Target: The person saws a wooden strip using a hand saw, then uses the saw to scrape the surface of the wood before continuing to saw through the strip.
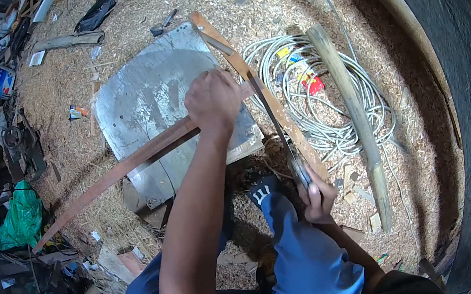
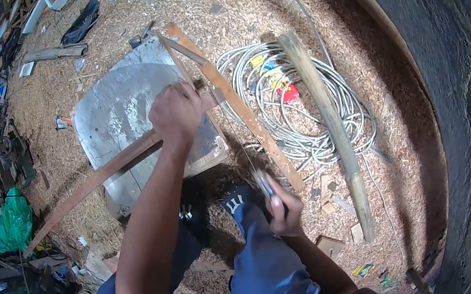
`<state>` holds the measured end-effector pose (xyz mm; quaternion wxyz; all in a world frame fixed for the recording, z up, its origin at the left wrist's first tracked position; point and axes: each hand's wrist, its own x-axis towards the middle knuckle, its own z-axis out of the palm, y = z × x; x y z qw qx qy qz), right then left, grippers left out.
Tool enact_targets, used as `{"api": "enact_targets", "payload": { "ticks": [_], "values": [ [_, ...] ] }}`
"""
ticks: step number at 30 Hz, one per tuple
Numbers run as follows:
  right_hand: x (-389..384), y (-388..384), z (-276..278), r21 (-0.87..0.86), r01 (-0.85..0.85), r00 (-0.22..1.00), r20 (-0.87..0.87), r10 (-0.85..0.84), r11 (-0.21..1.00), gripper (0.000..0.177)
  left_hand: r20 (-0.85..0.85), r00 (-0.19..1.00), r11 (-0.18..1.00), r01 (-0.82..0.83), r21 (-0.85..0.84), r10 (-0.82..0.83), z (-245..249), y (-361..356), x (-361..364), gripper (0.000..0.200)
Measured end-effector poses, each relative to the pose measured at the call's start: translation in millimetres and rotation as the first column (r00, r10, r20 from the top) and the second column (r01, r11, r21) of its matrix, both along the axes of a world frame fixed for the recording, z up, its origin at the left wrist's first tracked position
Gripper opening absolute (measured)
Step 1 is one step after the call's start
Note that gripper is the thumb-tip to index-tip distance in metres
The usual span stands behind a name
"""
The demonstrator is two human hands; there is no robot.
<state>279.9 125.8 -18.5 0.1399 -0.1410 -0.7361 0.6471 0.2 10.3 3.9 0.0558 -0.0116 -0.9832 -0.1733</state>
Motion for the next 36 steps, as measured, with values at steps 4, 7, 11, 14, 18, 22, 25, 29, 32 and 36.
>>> {"api": "enact_targets", "payload": {
  "ticks": [4, 7, 11, 14, 18, 22, 25, 29, 32, 36],
  "values": [
    [-10.1, -5.3, 13.5, 0.009, 0.02, 0.997, 0.074, -0.021, 1.0, 0.052, 0.0, 0.999, 0.999, 0.038, 0.025, -0.038, -6.1, -2.2, 3.5, 0.037],
    [-37.7, -6.1, -11.9, -0.107, 0.055, 0.998, 0.027, -0.052, 0.993, 0.048, -0.006, 0.999, 0.999, 0.037, 0.023, -0.037, -3.5, -2.8, 3.1, 0.036],
    [-18.7, -3.6, 5.7, -0.047, 0.018, 0.999, 0.036, -0.017, 0.999, 0.048, 0.011, 1.0, 1.0, 0.022, 0.022, -0.022, 1.1, -1.0, 3.3, 0.036],
    [6.2, -5.3, 5.3, -0.05, 0.036, 0.999, 0.023, -0.035, 0.998, 0.049, 0.021, 0.999, 0.998, 0.041, 0.042, -0.042, -1.3, -1.6, 1.1, 0.036],
    [-22.8, -3.4, -13.3, -0.04, 0.046, 0.999, -0.008, -0.046, 0.998, 0.049, 0.009, 0.999, 0.997, 0.052, 0.051, -0.053, -3.6, -0.7, 1.5, 0.037],
    [-38.5, -5.7, -14.8, -0.162, 0.055, 0.998, -0.001, -0.056, 0.985, 0.048, 0.008, 1.0, 1.0, 0.01, 0.006, -0.01, -1.7, -1.0, 2.8, 0.037],
    [3.7, -5.0, -1.5, -0.082, 0.051, 0.997, 0.068, -0.045, 0.995, 0.052, 0.013, 1.0, 0.999, 0.007, 0.033, -0.007, -1.1, -0.6, 2.4, 0.037],
    [-7.7, -7.1, 3.7, -0.01, 0.047, 0.997, 0.062, -0.047, 0.999, 0.052, 0.045, 0.999, 0.999, 0.019, 0.045, -0.021, -4.2, -1.8, 1.5, 0.037],
    [-49.0, -4.8, -10.4, -0.117, 0.068, 0.998, 0.004, -0.068, 0.991, 0.047, -0.027, 0.999, 0.999, 0.035, 0.022, -0.034, -4.3, -2.3, 2.8, 0.036],
    [-20.2, -6.1, -6.9, -0.068, 0.07, 0.997, 0.037, -0.068, 0.995, 0.047, -0.028, 0.999, 1.0, 0.022, 0.022, -0.022, 1.5, -1.4, 4.3, 0.038]
  ]
}}
